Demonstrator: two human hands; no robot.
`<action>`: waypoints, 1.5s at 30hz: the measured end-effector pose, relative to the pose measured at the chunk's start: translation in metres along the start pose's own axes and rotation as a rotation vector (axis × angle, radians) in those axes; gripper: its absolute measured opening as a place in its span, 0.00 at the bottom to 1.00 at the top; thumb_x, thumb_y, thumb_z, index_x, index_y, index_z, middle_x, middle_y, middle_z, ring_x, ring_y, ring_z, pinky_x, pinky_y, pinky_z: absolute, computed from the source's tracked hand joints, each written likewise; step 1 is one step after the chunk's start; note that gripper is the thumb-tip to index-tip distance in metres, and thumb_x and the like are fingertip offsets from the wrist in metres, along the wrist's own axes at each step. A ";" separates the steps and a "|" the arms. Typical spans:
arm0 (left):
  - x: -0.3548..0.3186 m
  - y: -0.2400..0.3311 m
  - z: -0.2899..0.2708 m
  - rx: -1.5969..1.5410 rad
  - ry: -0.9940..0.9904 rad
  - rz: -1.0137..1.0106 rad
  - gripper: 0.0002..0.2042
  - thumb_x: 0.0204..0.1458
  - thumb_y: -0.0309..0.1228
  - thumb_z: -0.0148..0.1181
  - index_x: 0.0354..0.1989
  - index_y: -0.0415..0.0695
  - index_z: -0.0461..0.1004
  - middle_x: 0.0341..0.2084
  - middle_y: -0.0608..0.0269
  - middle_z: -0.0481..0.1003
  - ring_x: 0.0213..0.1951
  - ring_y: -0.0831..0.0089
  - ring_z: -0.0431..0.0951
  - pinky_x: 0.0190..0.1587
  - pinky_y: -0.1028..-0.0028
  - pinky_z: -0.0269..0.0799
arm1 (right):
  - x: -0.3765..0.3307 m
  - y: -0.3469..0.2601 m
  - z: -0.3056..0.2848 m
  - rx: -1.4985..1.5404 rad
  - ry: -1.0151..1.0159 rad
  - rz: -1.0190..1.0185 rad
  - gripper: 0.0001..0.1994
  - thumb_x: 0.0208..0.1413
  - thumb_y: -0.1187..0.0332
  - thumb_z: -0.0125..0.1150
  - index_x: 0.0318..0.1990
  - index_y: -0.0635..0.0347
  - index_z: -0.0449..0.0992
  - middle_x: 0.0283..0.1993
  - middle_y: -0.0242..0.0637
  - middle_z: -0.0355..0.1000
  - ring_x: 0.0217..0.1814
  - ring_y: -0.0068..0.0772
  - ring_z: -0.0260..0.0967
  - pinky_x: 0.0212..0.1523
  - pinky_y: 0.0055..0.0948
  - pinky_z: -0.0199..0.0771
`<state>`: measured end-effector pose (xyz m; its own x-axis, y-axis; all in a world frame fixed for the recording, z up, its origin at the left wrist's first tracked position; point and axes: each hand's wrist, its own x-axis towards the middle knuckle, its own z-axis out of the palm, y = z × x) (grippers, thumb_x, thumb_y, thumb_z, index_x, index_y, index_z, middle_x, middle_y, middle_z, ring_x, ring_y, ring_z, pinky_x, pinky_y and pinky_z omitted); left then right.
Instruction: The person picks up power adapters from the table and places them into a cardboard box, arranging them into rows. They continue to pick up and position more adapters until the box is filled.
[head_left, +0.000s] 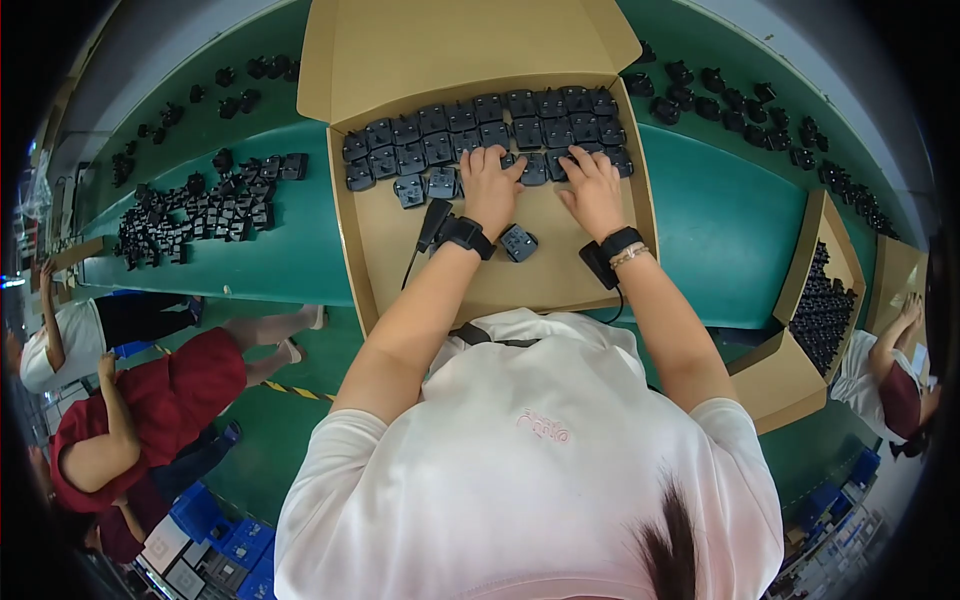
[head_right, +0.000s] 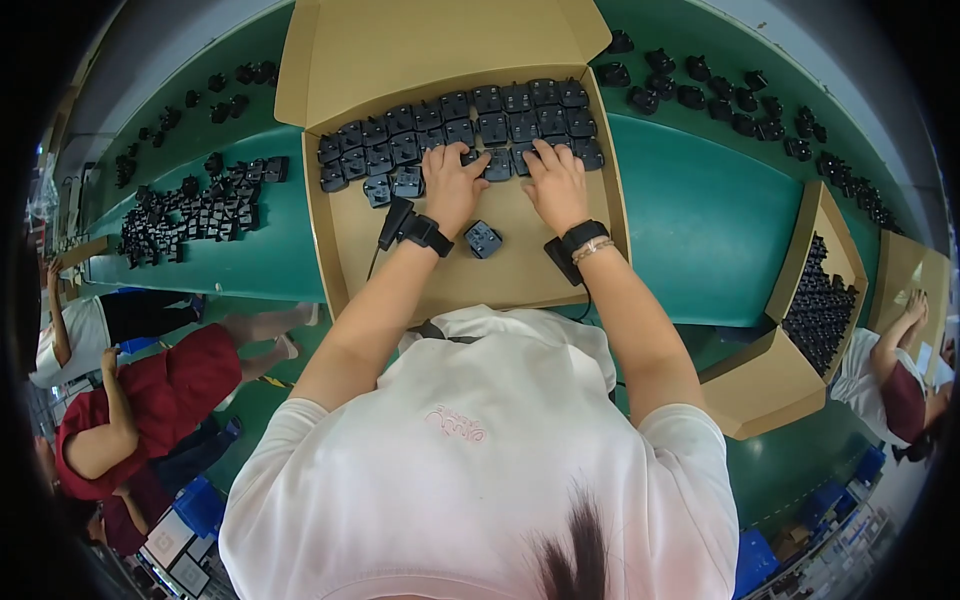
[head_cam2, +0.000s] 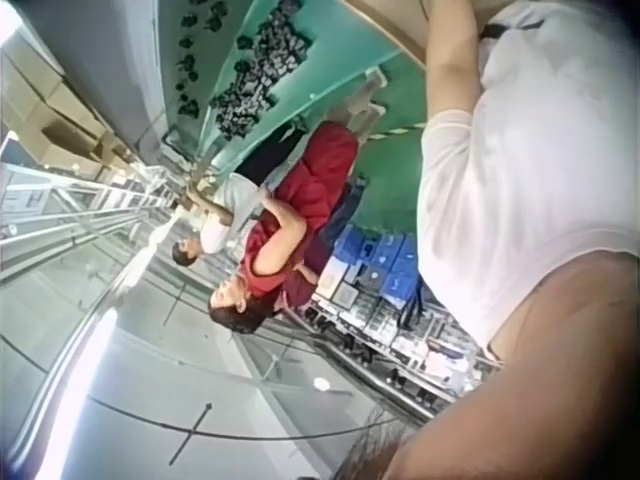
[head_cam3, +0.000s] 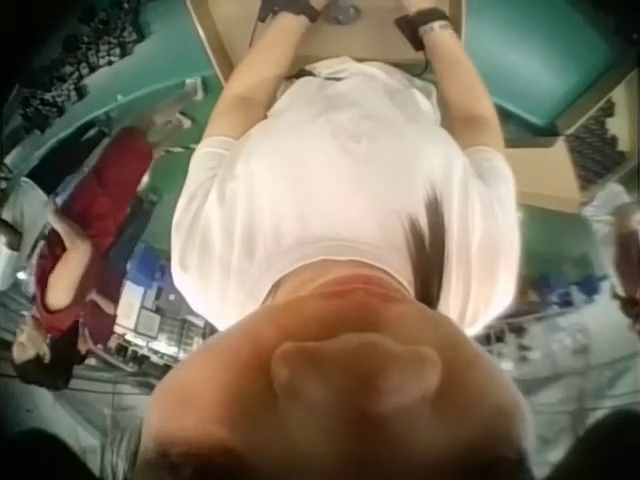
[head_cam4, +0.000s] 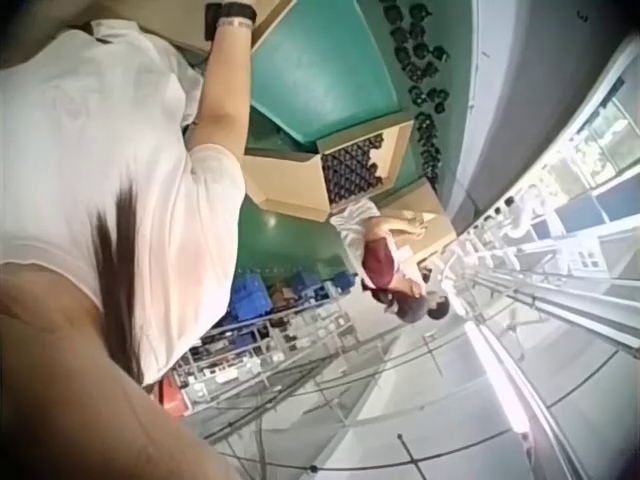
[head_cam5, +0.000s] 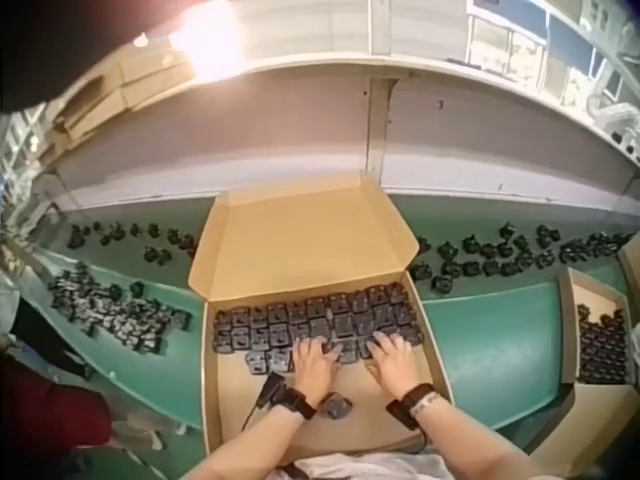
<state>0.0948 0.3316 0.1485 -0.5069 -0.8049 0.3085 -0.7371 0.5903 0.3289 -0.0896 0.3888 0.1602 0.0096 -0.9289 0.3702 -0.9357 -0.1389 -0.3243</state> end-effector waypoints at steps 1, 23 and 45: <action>0.000 0.001 0.001 0.001 0.001 -0.003 0.21 0.35 0.28 0.68 0.43 0.53 0.80 0.45 0.57 0.67 0.53 0.56 0.62 0.61 0.48 0.51 | 0.000 0.001 0.003 -0.004 -0.023 -0.016 0.22 0.36 0.71 0.69 0.44 0.57 0.77 0.51 0.36 0.68 0.50 0.42 0.61 0.50 0.40 0.62; 0.005 0.008 0.003 0.002 -0.002 -0.069 0.21 0.36 0.29 0.69 0.44 0.50 0.80 0.41 0.59 0.68 0.50 0.58 0.63 0.60 0.52 0.51 | -0.038 0.045 -0.020 0.031 -0.027 0.365 0.15 0.41 0.73 0.67 0.40 0.60 0.78 0.41 0.40 0.71 0.46 0.46 0.64 0.45 0.40 0.68; 0.012 0.017 -0.003 0.028 -0.028 -0.086 0.22 0.34 0.29 0.70 0.45 0.47 0.78 0.42 0.59 0.69 0.51 0.57 0.63 0.61 0.51 0.51 | -0.031 0.051 -0.052 -0.246 0.088 0.382 0.20 0.38 0.72 0.70 0.44 0.53 0.78 0.51 0.38 0.68 0.54 0.46 0.61 0.52 0.43 0.62</action>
<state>0.0777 0.3318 0.1601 -0.4527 -0.8543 0.2553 -0.7908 0.5170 0.3276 -0.1560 0.4286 0.1775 -0.3717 -0.8638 0.3400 -0.9226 0.3029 -0.2391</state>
